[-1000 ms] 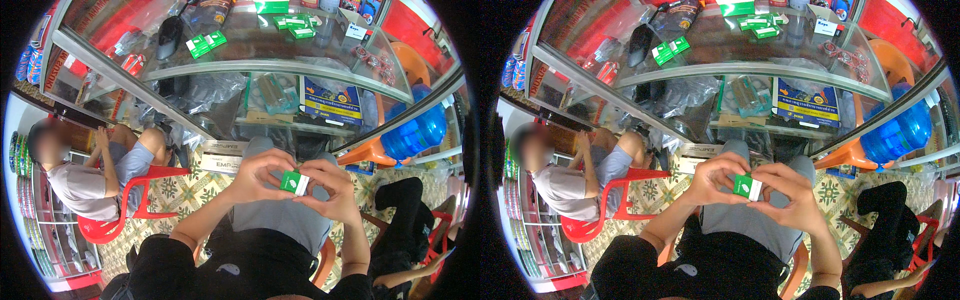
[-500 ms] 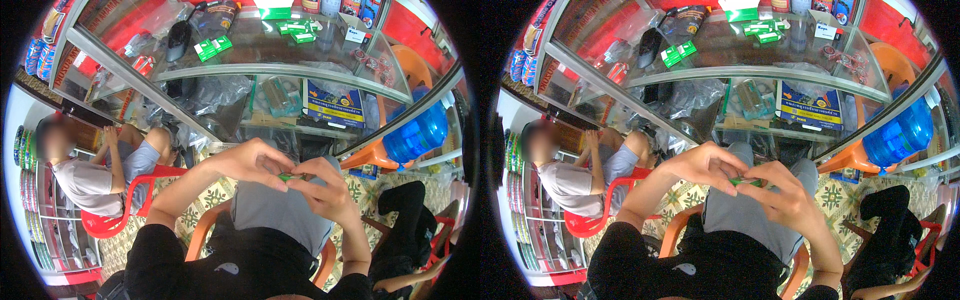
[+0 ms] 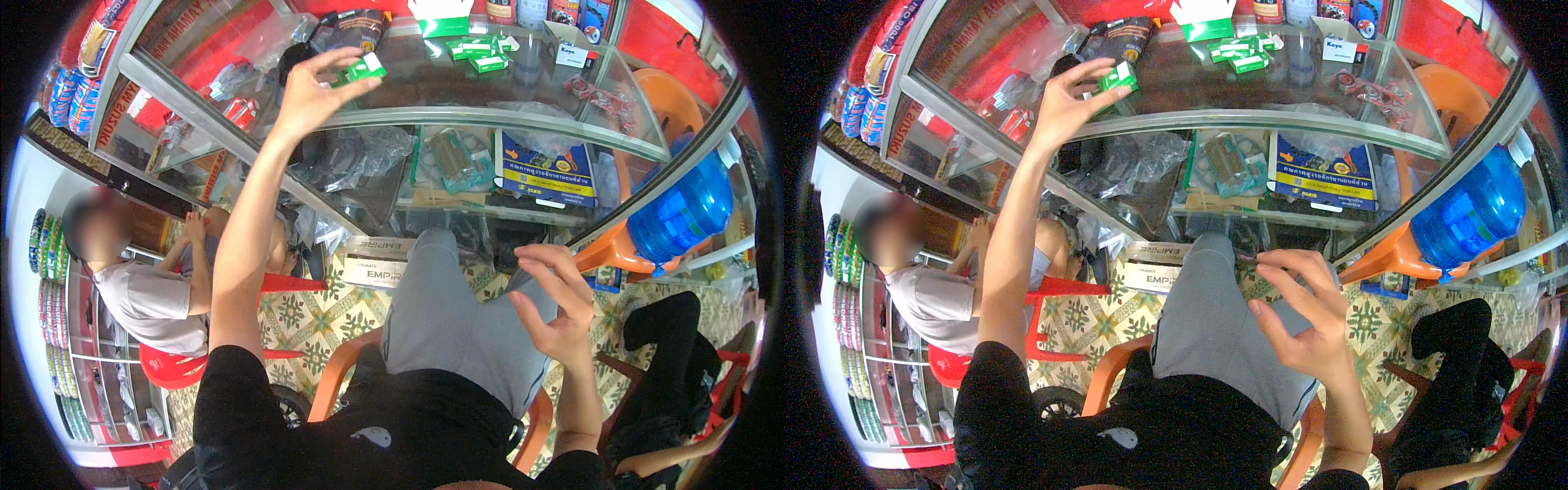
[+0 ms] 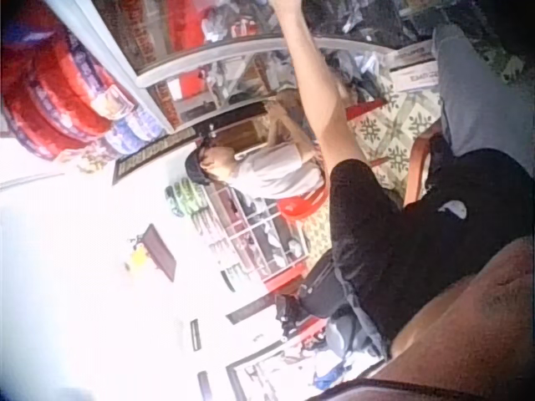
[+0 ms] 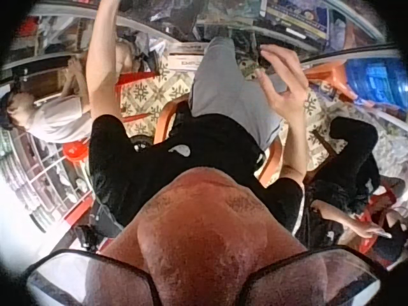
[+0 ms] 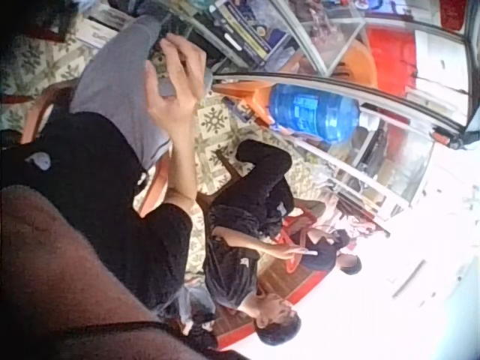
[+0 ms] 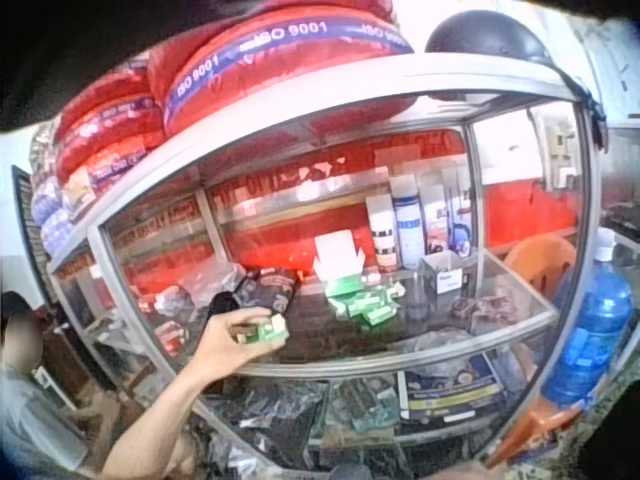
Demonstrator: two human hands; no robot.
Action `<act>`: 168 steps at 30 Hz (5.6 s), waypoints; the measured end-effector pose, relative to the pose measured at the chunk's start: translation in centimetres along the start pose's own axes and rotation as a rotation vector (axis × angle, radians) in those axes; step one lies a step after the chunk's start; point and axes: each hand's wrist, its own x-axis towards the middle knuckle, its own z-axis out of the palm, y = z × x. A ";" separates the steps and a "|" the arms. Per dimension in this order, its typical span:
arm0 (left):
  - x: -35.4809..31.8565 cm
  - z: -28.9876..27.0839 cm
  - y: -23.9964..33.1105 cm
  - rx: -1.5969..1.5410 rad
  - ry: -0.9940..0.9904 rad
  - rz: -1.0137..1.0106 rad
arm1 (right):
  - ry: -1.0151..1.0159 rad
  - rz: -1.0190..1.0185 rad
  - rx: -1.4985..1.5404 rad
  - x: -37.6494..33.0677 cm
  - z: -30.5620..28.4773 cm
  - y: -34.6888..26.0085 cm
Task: The person repeatedly picks up small green boxes from a glass display counter, peels off a white sticker or label, and applies it to the box. They then place the labeled box back on the counter and repeat the process with another box.
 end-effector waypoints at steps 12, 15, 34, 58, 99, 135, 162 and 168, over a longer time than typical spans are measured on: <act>4.3 0.4 -5.3 0.329 -0.219 -0.016 | 0.027 0.058 -0.032 -1.0 -0.3 0.2; 4.8 -0.3 -5.6 0.279 -0.304 -0.050 | 0.023 0.083 -0.014 -1.1 -0.2 0.1; 9.4 -1.0 -4.8 0.405 -0.584 0.000 | -0.031 0.113 0.012 -0.8 0.9 0.5; 10.2 0.2 -1.3 0.437 -0.447 0.130 | -0.003 0.124 0.018 -1.1 0.8 0.8; -17.6 14.5 13.7 -1.414 -0.405 -0.543 | 0.212 0.164 0.069 2.6 0.1 1.6; -21.8 13.3 10.4 -0.925 -0.140 -0.104 | 0.277 0.396 -0.918 12.7 -12.9 10.6; -22.3 13.9 10.5 -0.807 -0.068 -0.135 | -0.219 0.250 0.208 6.4 0.5 -2.4; -22.5 14.1 10.8 -0.847 -0.058 -0.214 | -0.185 -0.004 -0.216 5.3 2.9 0.0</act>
